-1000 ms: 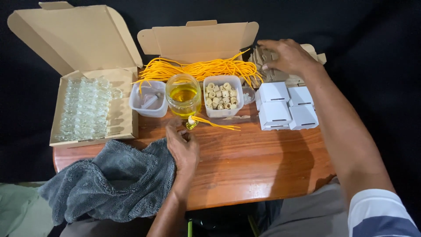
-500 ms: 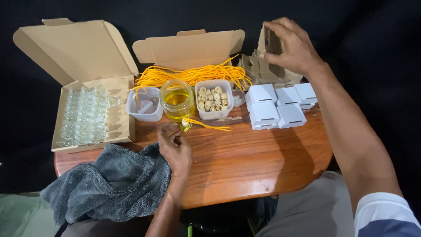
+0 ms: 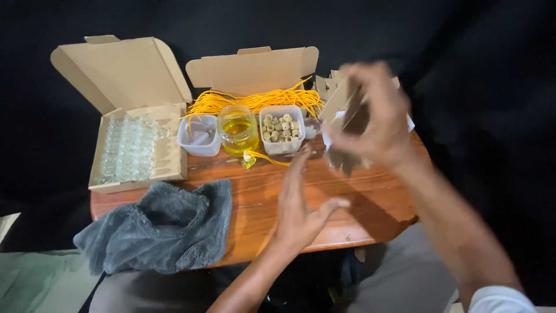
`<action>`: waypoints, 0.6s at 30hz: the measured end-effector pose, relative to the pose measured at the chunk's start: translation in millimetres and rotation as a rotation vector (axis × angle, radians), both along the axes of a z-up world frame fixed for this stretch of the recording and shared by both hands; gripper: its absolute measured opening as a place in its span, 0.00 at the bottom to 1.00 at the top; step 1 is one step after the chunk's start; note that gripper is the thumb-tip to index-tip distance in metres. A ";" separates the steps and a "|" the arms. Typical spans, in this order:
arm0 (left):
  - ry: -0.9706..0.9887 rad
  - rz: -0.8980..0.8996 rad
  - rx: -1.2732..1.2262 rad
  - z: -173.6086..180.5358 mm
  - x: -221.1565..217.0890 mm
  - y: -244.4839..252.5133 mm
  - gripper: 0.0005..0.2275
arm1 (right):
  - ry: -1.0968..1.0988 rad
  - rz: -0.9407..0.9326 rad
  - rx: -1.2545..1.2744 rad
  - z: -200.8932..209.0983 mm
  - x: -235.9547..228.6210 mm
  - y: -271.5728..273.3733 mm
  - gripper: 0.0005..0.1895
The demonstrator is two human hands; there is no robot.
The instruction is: Assembling perfume bottle accessories by threading cords through wooden beads and folding small cardboard packaging.
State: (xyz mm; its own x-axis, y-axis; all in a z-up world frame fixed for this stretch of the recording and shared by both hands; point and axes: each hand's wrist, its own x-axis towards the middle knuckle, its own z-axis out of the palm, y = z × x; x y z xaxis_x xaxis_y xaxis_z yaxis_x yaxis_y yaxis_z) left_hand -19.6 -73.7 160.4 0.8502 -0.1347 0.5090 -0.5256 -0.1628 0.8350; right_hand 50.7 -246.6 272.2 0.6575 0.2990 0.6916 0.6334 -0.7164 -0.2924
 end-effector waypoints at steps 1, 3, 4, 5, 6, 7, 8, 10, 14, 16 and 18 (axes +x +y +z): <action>-0.003 0.002 0.001 -5.5 0.8 -5.7 0.43 | -0.003 0.002 0.001 -12.1 -5.7 4.6 0.35; 0.217 0.117 -0.258 -16.7 0.0 -17.9 0.15 | 0.204 -0.034 0.235 -37.4 -18.3 13.2 0.44; 0.214 0.119 -0.258 -26.5 2.4 -18.1 0.15 | 0.202 -0.031 0.236 -42.1 -24.6 14.5 0.44; 0.353 0.099 -0.384 -36.6 5.2 -18.3 0.12 | 0.287 -0.087 0.260 -47.1 -30.5 15.8 0.43; 0.496 0.082 -0.511 -47.5 5.6 -18.5 0.10 | 0.379 -0.142 0.283 -53.2 -37.8 17.0 0.43; 0.499 0.089 -0.511 -56.3 1.2 -10.5 0.10 | 0.384 -0.137 0.284 -63.2 -44.8 17.5 0.43; 0.553 0.085 -0.503 -64.3 -0.2 -2.0 0.09 | 0.525 -0.206 0.351 -72.2 -49.4 18.3 0.43; 0.609 0.083 -0.492 -83.4 -2.1 15.5 0.09 | 0.669 -0.275 0.419 -89.1 -59.5 24.0 0.43; 0.713 0.160 -0.353 -97.2 -3.7 53.0 0.03 | 0.915 -0.193 0.723 -168.2 -62.1 15.4 0.28; 0.747 0.169 -0.294 -116.7 -0.3 69.7 0.01 | 0.913 -0.121 0.754 -211.5 -54.9 4.5 0.18; 0.714 0.191 -0.152 -165.0 8.0 82.0 0.06 | 0.899 -0.083 0.719 -233.7 -47.5 -0.7 0.10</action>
